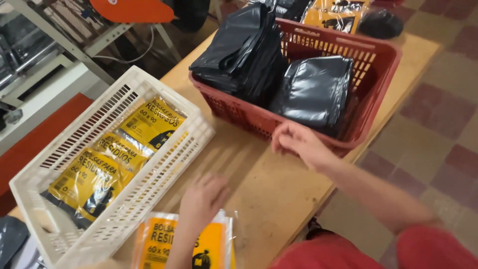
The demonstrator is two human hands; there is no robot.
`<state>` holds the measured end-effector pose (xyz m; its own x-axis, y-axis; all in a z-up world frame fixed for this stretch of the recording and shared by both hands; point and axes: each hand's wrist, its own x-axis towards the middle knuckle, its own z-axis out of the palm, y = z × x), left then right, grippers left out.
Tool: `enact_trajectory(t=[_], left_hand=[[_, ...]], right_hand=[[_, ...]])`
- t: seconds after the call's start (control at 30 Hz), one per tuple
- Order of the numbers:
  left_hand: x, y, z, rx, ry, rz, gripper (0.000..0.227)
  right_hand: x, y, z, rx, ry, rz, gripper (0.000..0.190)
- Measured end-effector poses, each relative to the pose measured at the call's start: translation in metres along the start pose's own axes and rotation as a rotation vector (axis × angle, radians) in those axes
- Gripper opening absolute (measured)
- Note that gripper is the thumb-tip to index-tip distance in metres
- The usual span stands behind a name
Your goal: The person repeatedly places black plastic bags into yellow and white packaging labeled 'BOLSAS PARA RESIDUOS' and then places the packaged items into a white basket. The person handles the bags and packaging by hand throughout the process.
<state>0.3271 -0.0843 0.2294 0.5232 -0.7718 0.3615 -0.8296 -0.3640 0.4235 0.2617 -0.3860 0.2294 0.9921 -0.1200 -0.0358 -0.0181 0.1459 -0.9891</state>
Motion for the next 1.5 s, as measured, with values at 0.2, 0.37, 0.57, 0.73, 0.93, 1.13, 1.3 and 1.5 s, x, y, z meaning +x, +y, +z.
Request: enact_trajectory(t=[0.2,0.37,0.57,0.73,0.93,1.13,1.3,1.5], left_hand=[[0.139,-0.005,0.033,0.131,0.229,-0.014,0.027],[0.231,-0.033,0.055,0.488,0.41,-0.158,0.072],[0.291,-0.045,0.114,0.998,-0.002,-0.296,0.108],[0.314,-0.074,0.119,0.828,-0.014,-0.238,0.097],[0.36,-0.146,0.059,0.478,0.473,-0.518,0.037],[0.366,-0.251,0.065,0.457,0.206,-0.769,0.051],[0.378,-0.258,0.084,0.4,-0.027,-0.866,0.06],[0.399,-0.285,0.103,0.513,0.07,-0.688,0.044]], right_hand=[[0.139,-0.005,-0.084,-0.017,0.045,0.152,0.039],[0.221,-0.006,-0.108,-0.074,0.113,0.251,0.082],[0.27,0.012,-0.11,0.035,0.206,0.329,0.092],[0.274,-0.01,-0.101,0.362,0.278,0.352,0.084],[0.281,-0.011,-0.101,0.211,0.274,0.331,0.099],[0.325,-0.069,-0.122,-0.917,0.565,-0.969,0.05],[0.38,-0.013,-0.066,-1.46,0.213,-1.042,0.049],[0.359,0.034,-0.084,-1.511,0.034,-0.892,0.051]])
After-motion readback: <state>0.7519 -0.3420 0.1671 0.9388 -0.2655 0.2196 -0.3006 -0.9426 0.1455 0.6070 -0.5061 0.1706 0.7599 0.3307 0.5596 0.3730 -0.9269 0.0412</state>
